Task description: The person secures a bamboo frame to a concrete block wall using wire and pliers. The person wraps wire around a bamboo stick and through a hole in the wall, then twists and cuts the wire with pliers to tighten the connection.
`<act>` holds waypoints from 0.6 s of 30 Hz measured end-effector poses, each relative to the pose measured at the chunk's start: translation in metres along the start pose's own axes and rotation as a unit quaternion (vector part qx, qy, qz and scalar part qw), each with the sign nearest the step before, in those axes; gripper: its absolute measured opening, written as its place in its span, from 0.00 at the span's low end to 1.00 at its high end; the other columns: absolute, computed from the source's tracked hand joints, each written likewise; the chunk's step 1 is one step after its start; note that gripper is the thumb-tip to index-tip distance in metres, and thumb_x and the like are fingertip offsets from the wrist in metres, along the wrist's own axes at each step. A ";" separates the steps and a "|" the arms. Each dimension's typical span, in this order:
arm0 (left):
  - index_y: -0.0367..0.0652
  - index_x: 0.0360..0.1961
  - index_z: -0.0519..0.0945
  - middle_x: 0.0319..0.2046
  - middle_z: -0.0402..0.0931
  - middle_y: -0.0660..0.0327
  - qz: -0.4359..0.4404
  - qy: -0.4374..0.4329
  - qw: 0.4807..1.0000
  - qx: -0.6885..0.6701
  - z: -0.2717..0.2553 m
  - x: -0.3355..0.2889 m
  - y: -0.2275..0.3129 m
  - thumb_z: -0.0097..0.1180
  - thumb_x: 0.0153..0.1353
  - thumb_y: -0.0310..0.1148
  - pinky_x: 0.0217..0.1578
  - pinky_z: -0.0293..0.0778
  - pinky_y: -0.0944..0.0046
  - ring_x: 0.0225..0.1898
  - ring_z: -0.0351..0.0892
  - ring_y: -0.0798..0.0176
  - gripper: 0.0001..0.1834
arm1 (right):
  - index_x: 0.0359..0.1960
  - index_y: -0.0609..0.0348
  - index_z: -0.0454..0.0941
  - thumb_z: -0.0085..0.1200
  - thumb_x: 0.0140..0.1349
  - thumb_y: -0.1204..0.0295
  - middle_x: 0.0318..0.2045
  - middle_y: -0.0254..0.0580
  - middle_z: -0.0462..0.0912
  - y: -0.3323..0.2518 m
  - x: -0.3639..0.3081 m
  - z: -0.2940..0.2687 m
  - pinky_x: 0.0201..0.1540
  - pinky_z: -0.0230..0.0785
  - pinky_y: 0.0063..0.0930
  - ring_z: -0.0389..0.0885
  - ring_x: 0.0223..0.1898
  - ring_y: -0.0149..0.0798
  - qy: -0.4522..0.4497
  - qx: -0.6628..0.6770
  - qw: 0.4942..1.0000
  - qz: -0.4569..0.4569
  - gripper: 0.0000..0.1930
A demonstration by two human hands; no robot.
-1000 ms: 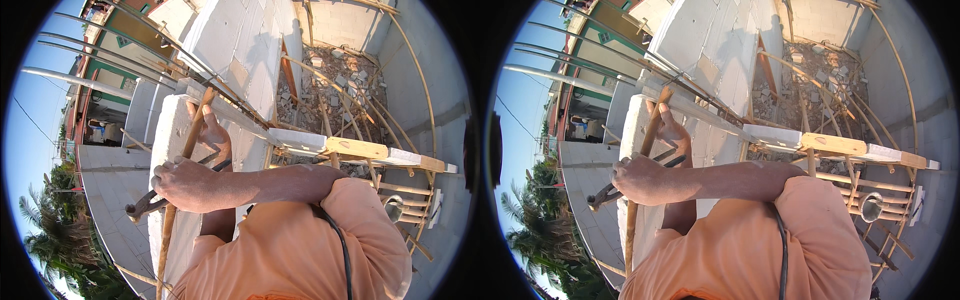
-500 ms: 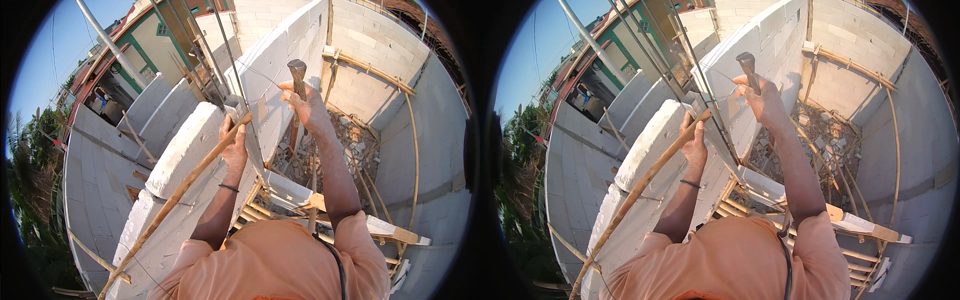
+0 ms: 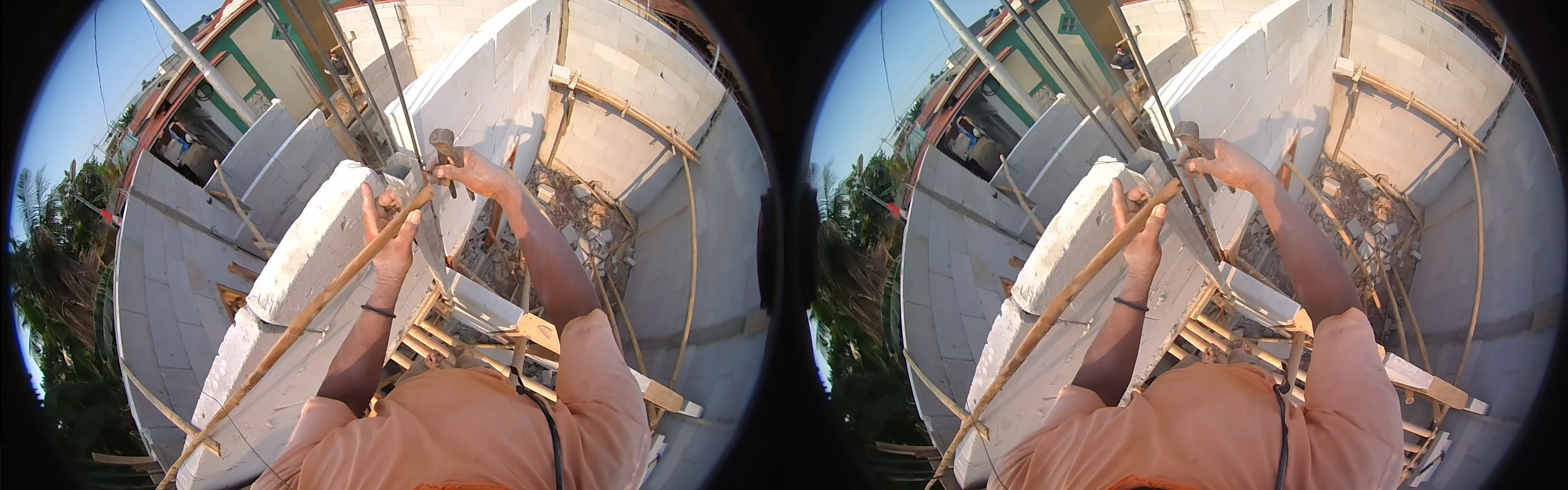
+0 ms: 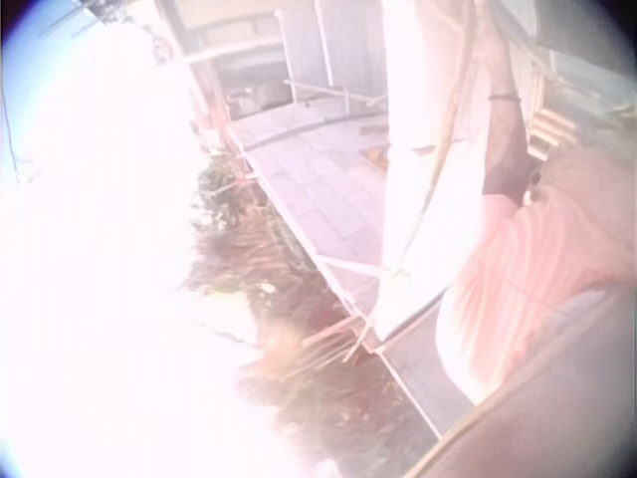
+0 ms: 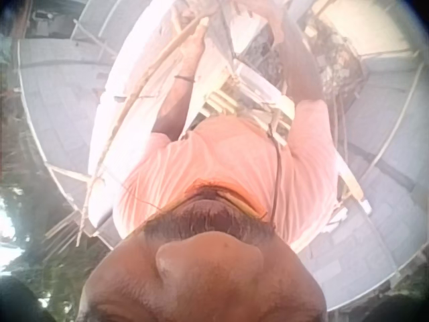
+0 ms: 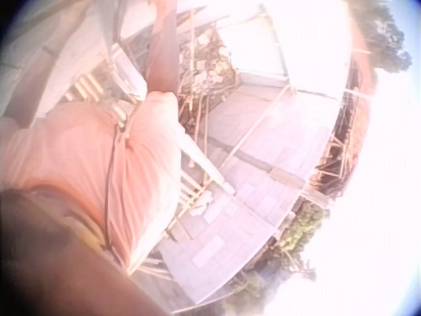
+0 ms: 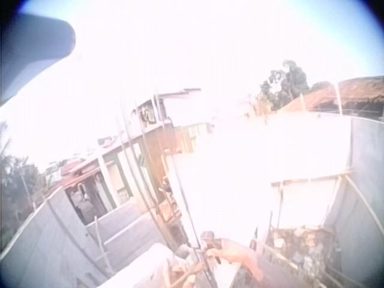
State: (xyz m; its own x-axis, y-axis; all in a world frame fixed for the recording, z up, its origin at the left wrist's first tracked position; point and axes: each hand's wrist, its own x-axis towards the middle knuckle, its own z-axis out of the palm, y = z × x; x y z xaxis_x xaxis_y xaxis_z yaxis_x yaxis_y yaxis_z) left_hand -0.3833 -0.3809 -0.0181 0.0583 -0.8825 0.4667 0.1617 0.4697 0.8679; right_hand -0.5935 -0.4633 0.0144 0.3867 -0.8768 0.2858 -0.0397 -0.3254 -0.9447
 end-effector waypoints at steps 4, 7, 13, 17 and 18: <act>0.40 0.75 0.40 0.50 0.67 0.62 0.009 -0.024 1.000 -0.005 -0.003 0.006 0.006 0.66 0.57 0.29 0.48 0.70 0.66 0.47 0.71 0.67 0.54 | 0.40 0.58 0.80 0.58 0.61 0.67 0.30 0.29 0.80 -0.010 0.013 0.003 0.39 0.66 0.25 0.72 0.32 0.27 -0.052 -0.047 0.997 0.014 0.10; 0.39 0.75 0.35 0.48 0.68 0.60 -0.005 -0.051 0.999 -0.002 -0.005 0.008 0.012 0.69 0.55 0.29 0.53 0.70 0.63 0.50 0.69 0.64 0.59 | 0.41 0.60 0.80 0.58 0.60 0.70 0.30 0.30 0.80 -0.019 0.021 0.001 0.39 0.67 0.27 0.73 0.32 0.27 -0.106 -0.078 0.991 -0.003 0.09; 0.39 0.73 0.54 0.50 0.71 0.57 0.007 -0.061 0.988 0.138 -0.005 0.008 0.017 0.67 0.58 0.35 0.55 0.70 0.61 0.51 0.73 0.62 0.46 | 0.44 0.60 0.81 0.59 0.60 0.71 0.30 0.31 0.81 -0.023 0.031 0.006 0.40 0.69 0.25 0.74 0.33 0.26 -0.109 -0.128 0.986 0.009 0.12; 0.37 0.67 0.65 0.50 0.72 0.54 0.049 -0.025 0.990 0.126 -0.002 0.006 0.015 0.67 0.57 0.35 0.55 0.69 0.59 0.50 0.74 0.57 0.38 | 0.44 0.60 0.81 0.60 0.60 0.70 0.29 0.31 0.81 -0.022 0.023 0.013 0.39 0.70 0.25 0.75 0.32 0.26 -0.102 -0.052 0.992 -0.047 0.12; 0.36 0.66 0.66 0.49 0.72 0.53 0.048 -0.023 0.990 0.130 -0.001 0.005 0.014 0.67 0.57 0.35 0.55 0.69 0.58 0.50 0.74 0.55 0.38 | 0.44 0.60 0.82 0.60 0.60 0.69 0.29 0.31 0.81 -0.021 0.013 0.011 0.38 0.69 0.25 0.75 0.32 0.26 -0.068 -0.083 0.994 0.036 0.12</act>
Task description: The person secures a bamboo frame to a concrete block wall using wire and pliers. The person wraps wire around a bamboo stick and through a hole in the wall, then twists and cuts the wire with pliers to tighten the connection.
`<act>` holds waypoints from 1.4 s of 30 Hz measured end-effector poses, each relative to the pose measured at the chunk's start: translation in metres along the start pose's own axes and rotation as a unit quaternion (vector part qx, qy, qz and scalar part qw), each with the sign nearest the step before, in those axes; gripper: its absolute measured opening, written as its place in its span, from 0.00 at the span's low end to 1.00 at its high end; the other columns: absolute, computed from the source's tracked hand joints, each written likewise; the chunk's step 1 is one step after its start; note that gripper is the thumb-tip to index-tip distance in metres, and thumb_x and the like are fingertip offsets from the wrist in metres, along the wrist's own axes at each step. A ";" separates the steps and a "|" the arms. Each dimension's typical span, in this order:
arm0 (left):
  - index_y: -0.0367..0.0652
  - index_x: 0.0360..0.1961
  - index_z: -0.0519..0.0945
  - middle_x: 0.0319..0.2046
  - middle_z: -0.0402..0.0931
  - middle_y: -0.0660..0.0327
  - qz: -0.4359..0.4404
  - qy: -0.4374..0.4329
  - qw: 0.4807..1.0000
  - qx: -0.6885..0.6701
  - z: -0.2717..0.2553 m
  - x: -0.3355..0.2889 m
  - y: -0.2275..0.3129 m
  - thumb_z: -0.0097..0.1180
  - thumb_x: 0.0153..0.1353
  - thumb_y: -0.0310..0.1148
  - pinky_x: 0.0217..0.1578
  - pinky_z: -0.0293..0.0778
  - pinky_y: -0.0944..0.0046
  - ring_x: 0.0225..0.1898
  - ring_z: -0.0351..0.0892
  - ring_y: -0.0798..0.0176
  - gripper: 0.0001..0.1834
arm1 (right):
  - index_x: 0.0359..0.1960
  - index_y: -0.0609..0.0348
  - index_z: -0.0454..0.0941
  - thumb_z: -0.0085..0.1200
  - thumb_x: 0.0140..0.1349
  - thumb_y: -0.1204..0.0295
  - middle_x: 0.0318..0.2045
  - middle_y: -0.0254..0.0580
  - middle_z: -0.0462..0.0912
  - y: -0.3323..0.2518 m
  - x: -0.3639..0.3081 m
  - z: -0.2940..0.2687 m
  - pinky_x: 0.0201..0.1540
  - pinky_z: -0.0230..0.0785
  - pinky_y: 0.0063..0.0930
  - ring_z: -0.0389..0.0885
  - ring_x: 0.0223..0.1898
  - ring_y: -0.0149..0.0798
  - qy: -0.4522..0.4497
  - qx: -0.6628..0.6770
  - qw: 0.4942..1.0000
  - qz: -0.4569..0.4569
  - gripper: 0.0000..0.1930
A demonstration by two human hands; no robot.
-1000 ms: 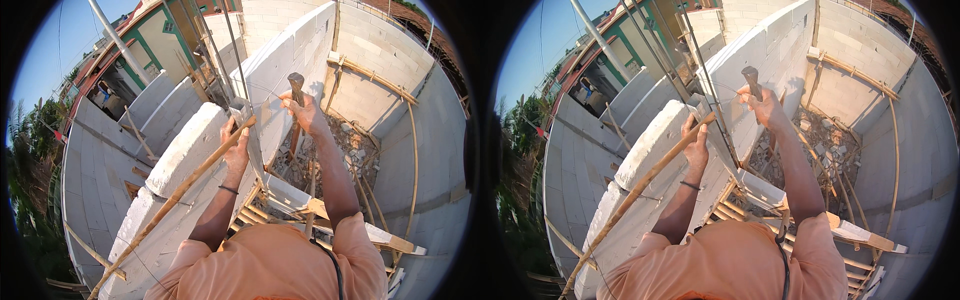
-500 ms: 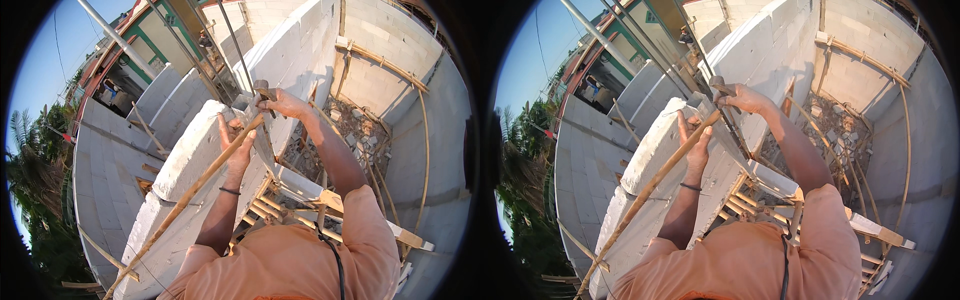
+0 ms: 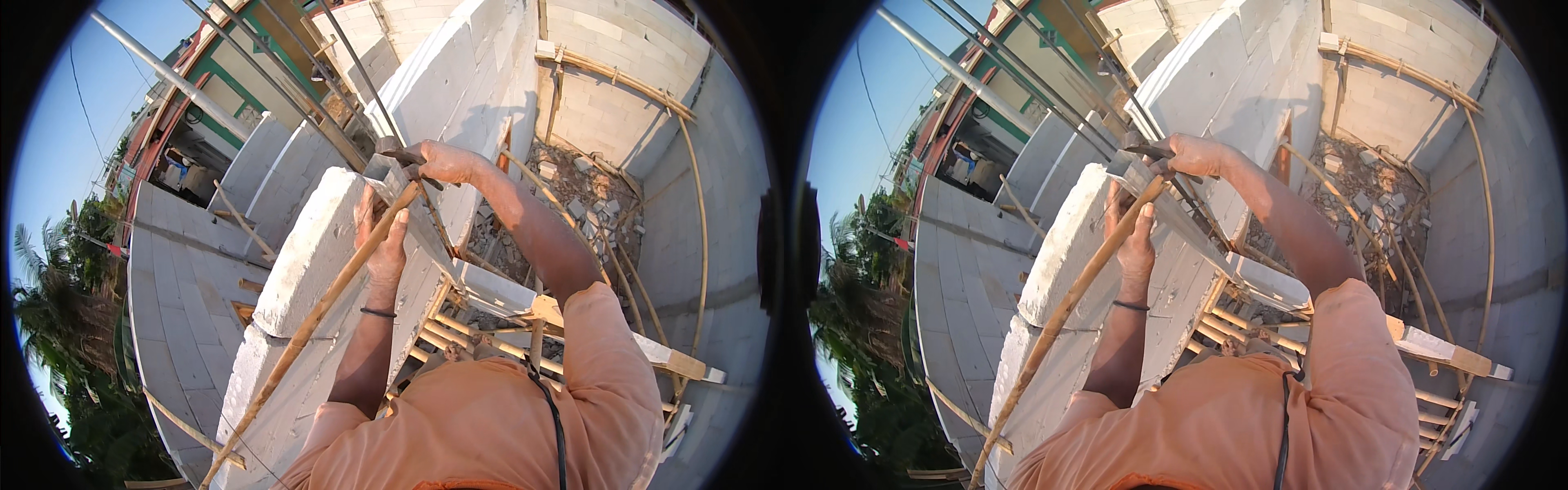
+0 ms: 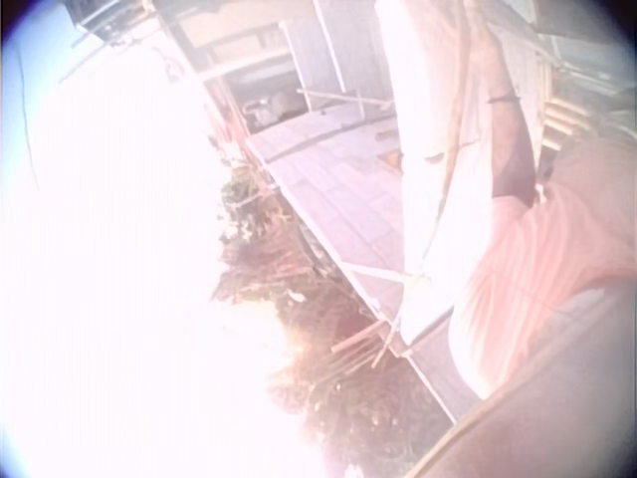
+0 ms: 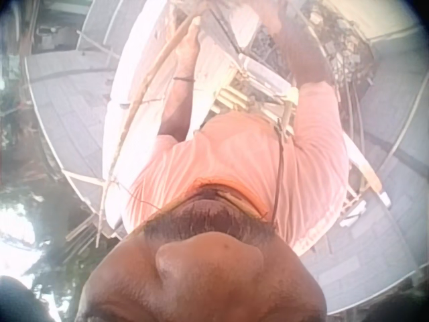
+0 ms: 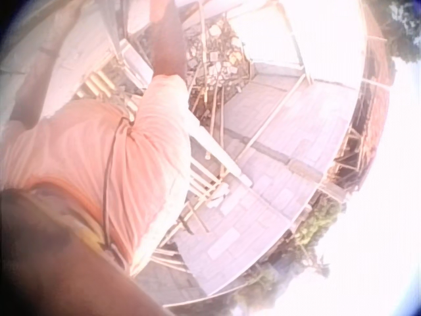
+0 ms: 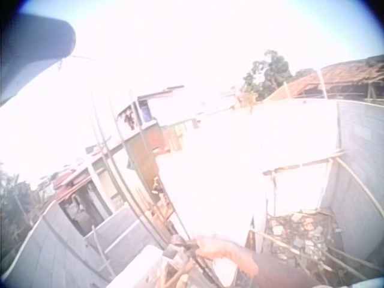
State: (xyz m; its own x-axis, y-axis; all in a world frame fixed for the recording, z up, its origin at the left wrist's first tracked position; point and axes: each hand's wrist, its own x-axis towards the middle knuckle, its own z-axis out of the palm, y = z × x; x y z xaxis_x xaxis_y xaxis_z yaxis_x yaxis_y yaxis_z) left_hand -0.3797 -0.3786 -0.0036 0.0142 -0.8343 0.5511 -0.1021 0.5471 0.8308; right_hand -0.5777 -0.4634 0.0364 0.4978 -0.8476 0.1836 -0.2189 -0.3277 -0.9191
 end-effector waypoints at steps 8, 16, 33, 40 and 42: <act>0.34 0.65 0.68 0.51 0.70 0.53 0.031 0.025 0.994 0.104 0.002 -0.007 -0.008 0.63 0.61 0.32 0.52 0.70 0.58 0.50 0.73 0.56 0.32 | 0.42 0.65 0.81 0.61 0.63 0.68 0.30 0.36 0.81 0.019 -0.028 0.034 0.32 0.68 0.25 0.74 0.28 0.27 0.106 0.194 0.974 0.048 0.12; 0.34 0.63 0.70 0.55 0.71 0.47 0.049 0.051 0.996 0.061 0.009 -0.008 -0.007 0.65 0.60 0.32 0.55 0.70 0.56 0.54 0.73 0.51 0.31 | 0.36 0.65 0.78 0.58 0.60 0.75 0.25 0.37 0.77 0.014 -0.048 0.061 0.26 0.65 0.23 0.72 0.23 0.29 0.249 0.341 0.906 0.036 0.06; 0.28 0.51 0.79 0.60 0.69 0.48 0.060 0.061 0.995 0.044 0.008 -0.010 0.000 0.63 0.60 0.27 0.59 0.68 0.56 0.61 0.70 0.51 0.19 | 0.35 0.66 0.78 0.55 0.59 0.74 0.26 0.35 0.76 -0.012 -0.086 0.091 0.26 0.64 0.20 0.71 0.22 0.26 0.293 0.281 0.910 0.082 0.07; 0.28 0.52 0.78 0.59 0.70 0.48 0.064 0.053 0.996 0.037 0.007 -0.008 -0.001 0.63 0.60 0.26 0.59 0.69 0.57 0.61 0.70 0.53 0.20 | 0.33 0.65 0.77 0.55 0.58 0.75 0.23 0.34 0.74 -0.047 -0.080 0.088 0.21 0.60 0.21 0.69 0.20 0.25 0.283 0.334 0.895 0.085 0.05; 0.32 0.54 0.78 0.61 0.69 0.50 0.031 0.034 0.999 -0.003 0.006 -0.007 -0.003 0.62 0.60 0.27 0.59 0.68 0.58 0.61 0.70 0.54 0.21 | 0.32 0.65 0.77 0.55 0.58 0.75 0.22 0.34 0.74 -0.053 -0.076 0.090 0.21 0.59 0.22 0.68 0.20 0.25 0.271 0.322 0.902 0.096 0.05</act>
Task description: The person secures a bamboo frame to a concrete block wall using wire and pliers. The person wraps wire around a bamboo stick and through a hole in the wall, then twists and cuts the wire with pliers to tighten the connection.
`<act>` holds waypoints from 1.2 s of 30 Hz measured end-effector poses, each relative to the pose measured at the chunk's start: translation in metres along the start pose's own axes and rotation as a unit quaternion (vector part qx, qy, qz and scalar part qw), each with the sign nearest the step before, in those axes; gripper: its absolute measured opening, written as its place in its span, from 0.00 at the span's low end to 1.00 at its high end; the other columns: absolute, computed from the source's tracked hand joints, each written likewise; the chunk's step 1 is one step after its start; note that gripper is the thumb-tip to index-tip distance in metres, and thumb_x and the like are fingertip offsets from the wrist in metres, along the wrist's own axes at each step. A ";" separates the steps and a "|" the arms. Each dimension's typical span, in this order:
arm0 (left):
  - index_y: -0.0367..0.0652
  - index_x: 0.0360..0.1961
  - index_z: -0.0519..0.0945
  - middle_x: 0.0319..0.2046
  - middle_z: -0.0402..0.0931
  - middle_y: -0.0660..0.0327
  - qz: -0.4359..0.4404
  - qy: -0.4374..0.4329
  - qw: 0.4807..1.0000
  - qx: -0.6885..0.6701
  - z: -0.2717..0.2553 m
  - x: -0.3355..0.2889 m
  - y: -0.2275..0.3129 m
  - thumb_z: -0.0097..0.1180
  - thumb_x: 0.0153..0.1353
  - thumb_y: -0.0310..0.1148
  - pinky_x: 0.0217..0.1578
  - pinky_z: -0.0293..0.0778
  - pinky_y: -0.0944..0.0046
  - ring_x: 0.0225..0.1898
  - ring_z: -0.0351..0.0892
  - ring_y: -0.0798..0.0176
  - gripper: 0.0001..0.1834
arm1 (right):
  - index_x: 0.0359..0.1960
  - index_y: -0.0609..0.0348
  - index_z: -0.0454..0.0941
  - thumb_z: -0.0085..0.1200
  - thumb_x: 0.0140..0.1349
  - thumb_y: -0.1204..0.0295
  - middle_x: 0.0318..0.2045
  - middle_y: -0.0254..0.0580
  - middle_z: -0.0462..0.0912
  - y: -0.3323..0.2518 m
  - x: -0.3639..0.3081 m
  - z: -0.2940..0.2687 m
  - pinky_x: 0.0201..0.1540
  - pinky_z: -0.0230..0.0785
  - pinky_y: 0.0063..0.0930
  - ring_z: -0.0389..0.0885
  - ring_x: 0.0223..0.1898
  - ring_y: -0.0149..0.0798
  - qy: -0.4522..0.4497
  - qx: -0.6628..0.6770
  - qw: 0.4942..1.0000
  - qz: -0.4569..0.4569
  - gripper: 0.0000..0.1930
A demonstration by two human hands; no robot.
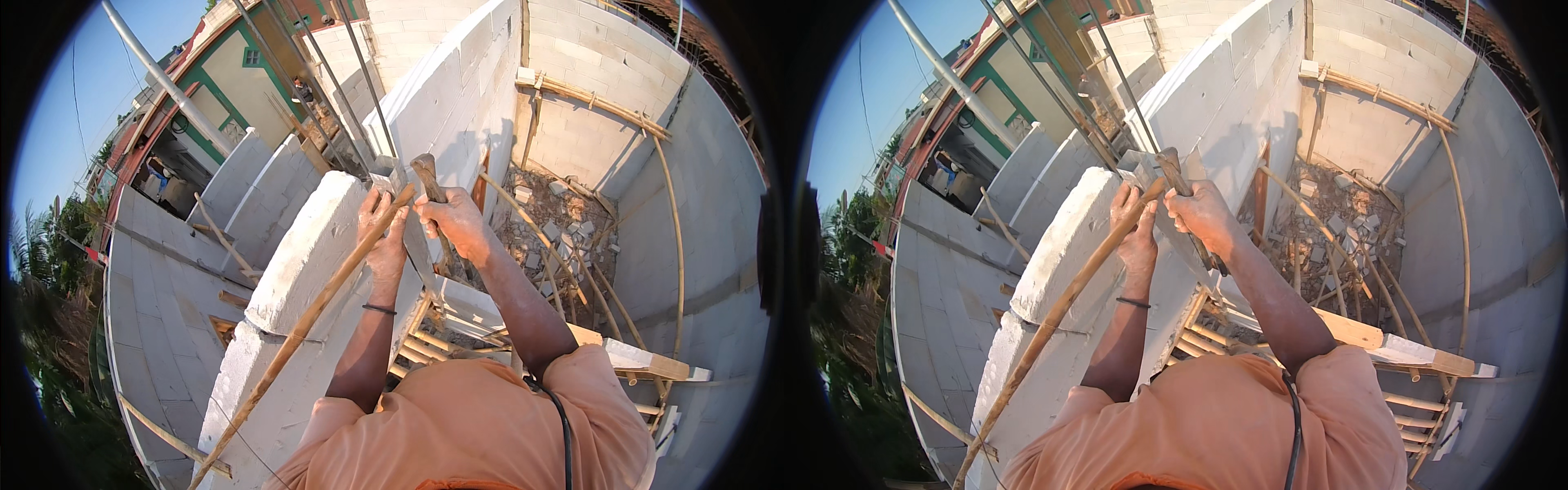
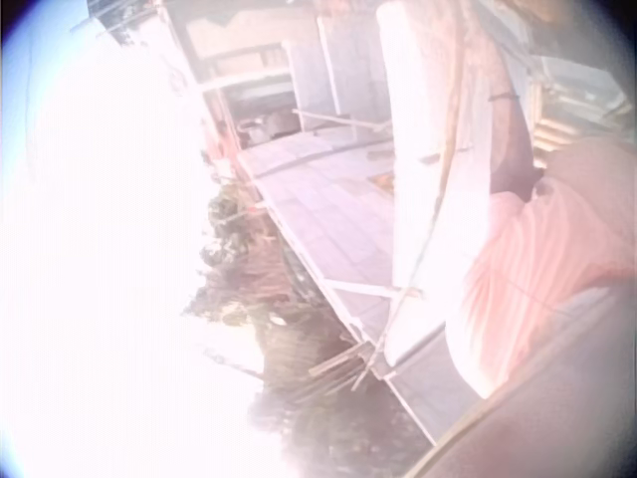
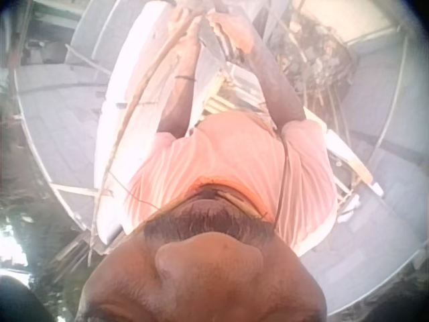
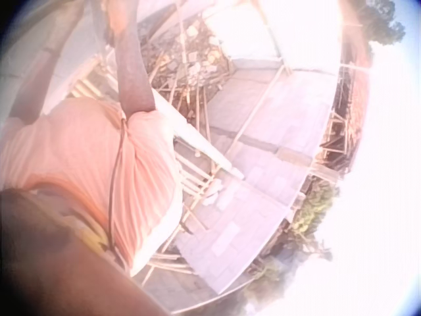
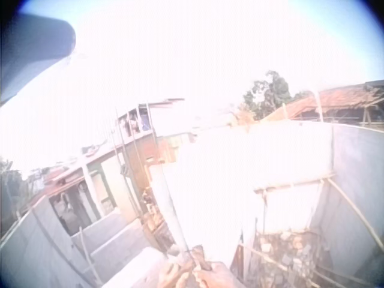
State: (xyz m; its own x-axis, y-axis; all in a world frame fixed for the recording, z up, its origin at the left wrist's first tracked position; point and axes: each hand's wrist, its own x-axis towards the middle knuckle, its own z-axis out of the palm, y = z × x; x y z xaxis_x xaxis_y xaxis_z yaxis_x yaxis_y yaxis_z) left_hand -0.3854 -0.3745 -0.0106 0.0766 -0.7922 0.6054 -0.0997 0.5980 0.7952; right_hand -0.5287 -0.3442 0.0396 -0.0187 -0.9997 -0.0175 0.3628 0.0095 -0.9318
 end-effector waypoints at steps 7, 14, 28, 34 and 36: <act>0.32 0.54 0.78 0.60 0.71 0.50 0.026 0.006 1.000 0.012 -0.004 0.003 -0.005 0.65 0.59 0.28 0.57 0.71 0.60 0.59 0.72 0.57 0.22 | 0.31 0.63 0.79 0.60 0.60 0.68 0.22 0.33 0.74 -0.011 -0.004 0.016 0.20 0.59 0.22 0.68 0.19 0.24 -0.023 -0.044 0.999 -0.005 0.09; 0.34 0.55 0.77 0.60 0.71 0.50 -0.015 -0.006 0.999 -0.034 -0.005 0.004 -0.001 0.65 0.60 0.30 0.55 0.73 0.60 0.56 0.76 0.57 0.23 | 0.32 0.62 0.82 0.70 0.54 0.57 0.22 0.33 0.77 -0.028 -0.003 0.028 0.21 0.62 0.20 0.70 0.20 0.25 0.013 -0.192 0.981 0.014 0.19; 0.42 0.60 0.74 0.61 0.70 0.49 0.116 -0.016 0.993 0.026 -0.009 0.005 -0.010 0.65 0.60 0.31 0.61 0.68 0.54 0.61 0.71 0.50 0.26 | 0.33 0.65 0.82 0.58 0.63 0.70 0.22 0.35 0.78 -0.010 -0.004 0.029 0.22 0.66 0.21 0.72 0.21 0.26 0.041 -0.171 0.984 -0.027 0.09; 0.37 0.66 0.60 0.59 0.68 0.49 0.097 0.034 0.991 0.087 0.004 0.009 -0.016 0.54 0.67 0.44 0.60 0.66 0.53 0.59 0.70 0.55 0.33 | 0.32 0.64 0.81 0.57 0.64 0.71 0.22 0.35 0.77 -0.010 -0.008 0.034 0.21 0.64 0.21 0.70 0.20 0.26 0.067 -0.136 0.988 -0.023 0.08; 0.36 0.67 0.57 0.62 0.64 0.46 0.033 -0.009 0.999 -0.039 0.011 0.007 -0.019 0.54 0.68 0.41 0.63 0.62 0.52 0.63 0.64 0.53 0.33 | 0.32 0.64 0.81 0.57 0.64 0.71 0.22 0.35 0.77 -0.008 -0.008 0.033 0.21 0.63 0.21 0.70 0.20 0.25 0.075 -0.134 0.988 -0.020 0.08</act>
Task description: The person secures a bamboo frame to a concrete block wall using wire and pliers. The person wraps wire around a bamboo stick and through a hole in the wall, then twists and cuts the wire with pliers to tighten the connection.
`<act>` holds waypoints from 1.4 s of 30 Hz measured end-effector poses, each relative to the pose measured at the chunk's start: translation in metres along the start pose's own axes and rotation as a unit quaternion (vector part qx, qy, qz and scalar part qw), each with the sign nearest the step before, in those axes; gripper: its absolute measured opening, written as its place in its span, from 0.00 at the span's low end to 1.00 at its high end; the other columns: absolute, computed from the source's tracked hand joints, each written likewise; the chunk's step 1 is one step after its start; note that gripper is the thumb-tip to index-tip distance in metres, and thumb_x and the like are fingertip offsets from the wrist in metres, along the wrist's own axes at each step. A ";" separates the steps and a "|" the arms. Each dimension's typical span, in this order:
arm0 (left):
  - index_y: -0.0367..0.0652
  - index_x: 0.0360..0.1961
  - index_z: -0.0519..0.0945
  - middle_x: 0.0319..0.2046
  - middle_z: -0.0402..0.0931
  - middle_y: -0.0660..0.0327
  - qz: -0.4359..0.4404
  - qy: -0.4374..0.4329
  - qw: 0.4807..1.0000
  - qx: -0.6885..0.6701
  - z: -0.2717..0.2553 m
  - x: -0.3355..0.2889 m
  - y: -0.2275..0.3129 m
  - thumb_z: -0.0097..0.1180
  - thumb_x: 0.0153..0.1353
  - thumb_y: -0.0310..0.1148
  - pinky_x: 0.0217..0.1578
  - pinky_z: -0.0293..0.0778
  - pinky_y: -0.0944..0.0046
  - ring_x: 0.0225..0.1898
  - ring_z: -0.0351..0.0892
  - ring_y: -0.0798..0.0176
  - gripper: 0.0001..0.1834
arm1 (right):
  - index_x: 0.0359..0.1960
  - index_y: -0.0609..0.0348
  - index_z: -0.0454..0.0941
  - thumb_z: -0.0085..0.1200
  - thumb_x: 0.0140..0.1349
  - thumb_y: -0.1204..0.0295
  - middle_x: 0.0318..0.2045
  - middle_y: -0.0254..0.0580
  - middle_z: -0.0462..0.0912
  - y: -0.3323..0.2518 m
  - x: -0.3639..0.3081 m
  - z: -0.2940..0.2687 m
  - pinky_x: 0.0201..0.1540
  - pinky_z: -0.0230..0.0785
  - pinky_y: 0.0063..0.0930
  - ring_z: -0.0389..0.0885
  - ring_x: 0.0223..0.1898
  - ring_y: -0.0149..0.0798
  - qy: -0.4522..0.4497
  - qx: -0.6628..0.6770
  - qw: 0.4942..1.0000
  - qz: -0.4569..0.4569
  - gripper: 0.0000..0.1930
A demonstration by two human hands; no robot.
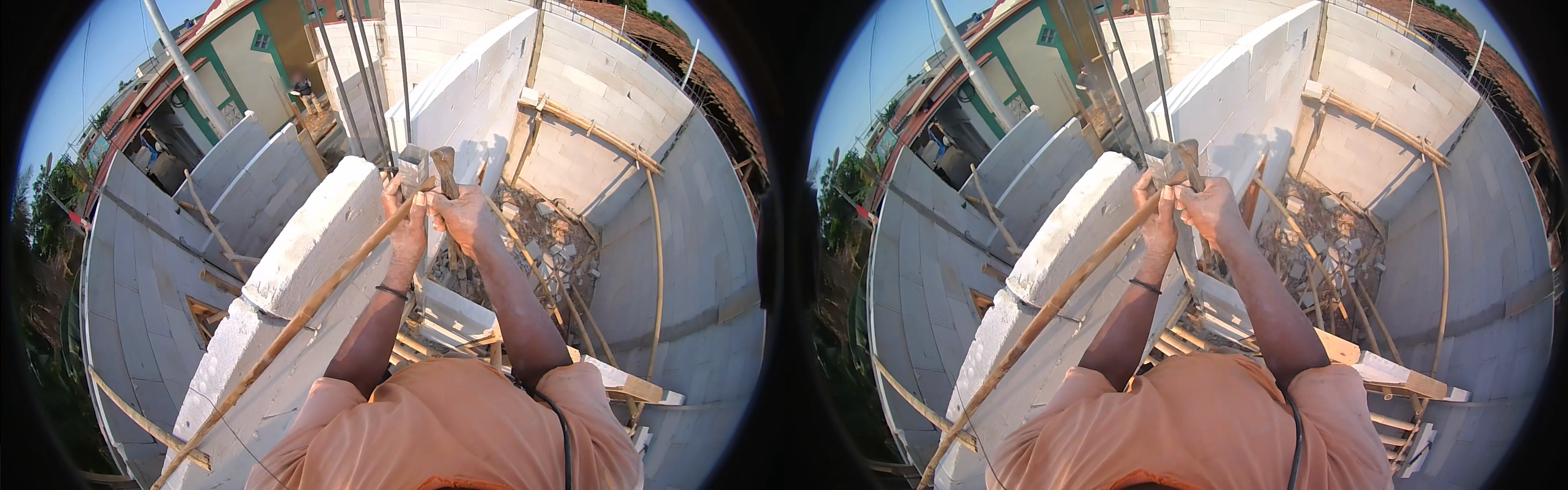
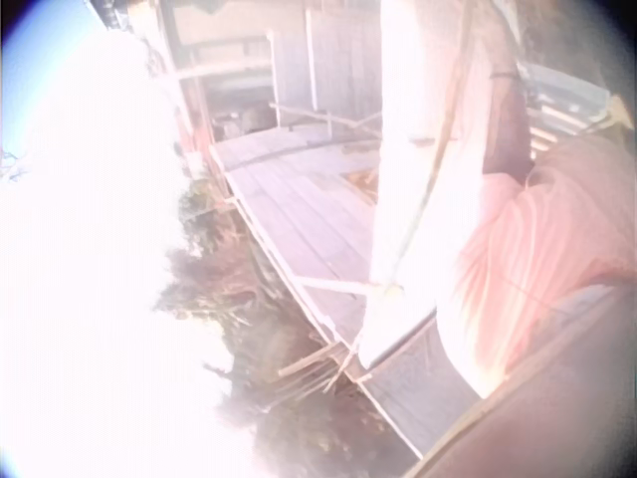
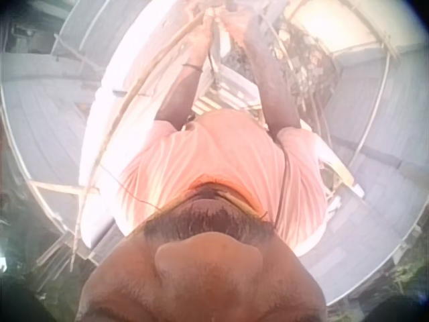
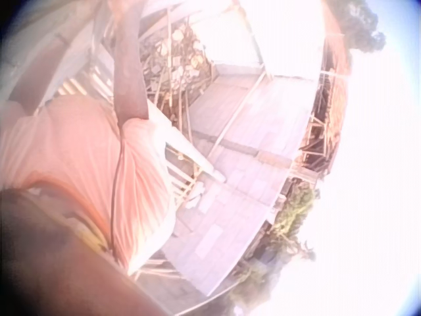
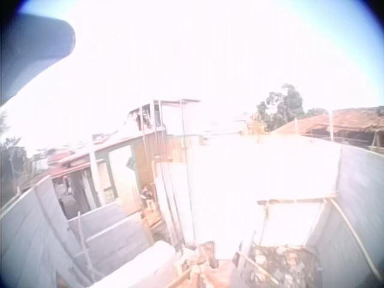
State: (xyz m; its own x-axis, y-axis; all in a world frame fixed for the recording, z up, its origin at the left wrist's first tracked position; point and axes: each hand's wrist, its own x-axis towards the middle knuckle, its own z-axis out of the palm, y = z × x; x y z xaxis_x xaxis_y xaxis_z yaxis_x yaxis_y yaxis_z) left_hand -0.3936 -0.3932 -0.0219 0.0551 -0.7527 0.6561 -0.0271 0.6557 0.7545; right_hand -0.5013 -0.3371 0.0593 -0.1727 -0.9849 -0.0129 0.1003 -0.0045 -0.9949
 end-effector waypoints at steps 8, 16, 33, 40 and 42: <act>0.38 0.60 0.61 0.49 0.73 0.51 -0.081 0.033 0.986 -0.144 0.011 -0.005 0.001 0.54 0.68 0.36 0.51 0.72 0.60 0.51 0.74 0.62 0.25 | 0.31 0.64 0.80 0.57 0.63 0.69 0.21 0.32 0.76 0.021 0.002 -0.009 0.26 0.66 0.24 0.71 0.22 0.25 -0.012 -0.016 0.999 -0.051 0.09; 0.37 0.57 0.64 0.49 0.70 0.54 -0.061 0.038 0.993 -0.092 0.012 0.000 0.008 0.59 0.66 0.36 0.49 0.72 0.61 0.50 0.72 0.63 0.25 | 0.31 0.64 0.79 0.54 0.63 0.71 0.22 0.32 0.76 0.032 -0.006 -0.005 0.26 0.65 0.23 0.72 0.23 0.24 0.019 -0.006 0.997 -0.071 0.08; 0.38 0.55 0.64 0.48 0.70 0.54 -0.068 0.033 0.992 -0.098 0.010 0.001 0.004 0.57 0.67 0.34 0.52 0.70 0.60 0.50 0.72 0.63 0.21 | 0.40 0.62 0.79 0.61 0.61 0.72 0.28 0.38 0.81 0.048 0.012 -0.012 0.37 0.71 0.28 0.77 0.34 0.28 0.097 -0.199 0.949 -0.225 0.09; 0.34 0.55 0.64 0.50 0.69 0.54 -0.080 0.031 0.991 -0.100 0.009 0.003 0.005 0.59 0.66 0.35 0.56 0.66 0.60 0.53 0.68 0.63 0.24 | 0.39 0.62 0.78 0.64 0.58 0.73 0.34 0.43 0.82 0.040 0.015 -0.015 0.38 0.74 0.33 0.82 0.35 0.37 0.121 -0.150 0.936 -0.293 0.10; 0.34 0.55 0.64 0.50 0.69 0.53 -0.086 0.028 0.989 -0.115 0.009 0.003 0.006 0.59 0.66 0.35 0.56 0.66 0.60 0.53 0.68 0.63 0.24 | 0.39 0.62 0.78 0.64 0.58 0.73 0.34 0.45 0.82 0.040 0.016 -0.018 0.37 0.74 0.34 0.83 0.34 0.41 0.107 -0.198 0.908 -0.352 0.10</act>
State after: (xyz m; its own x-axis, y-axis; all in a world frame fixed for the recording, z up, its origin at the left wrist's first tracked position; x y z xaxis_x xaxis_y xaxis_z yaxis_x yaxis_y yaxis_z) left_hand -0.4023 -0.3917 -0.0155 0.0947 -0.8544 0.5109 0.2147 0.5186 0.8276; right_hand -0.5177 -0.3502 0.0178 -0.2478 -0.7052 0.6643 -0.4618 -0.5168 -0.7209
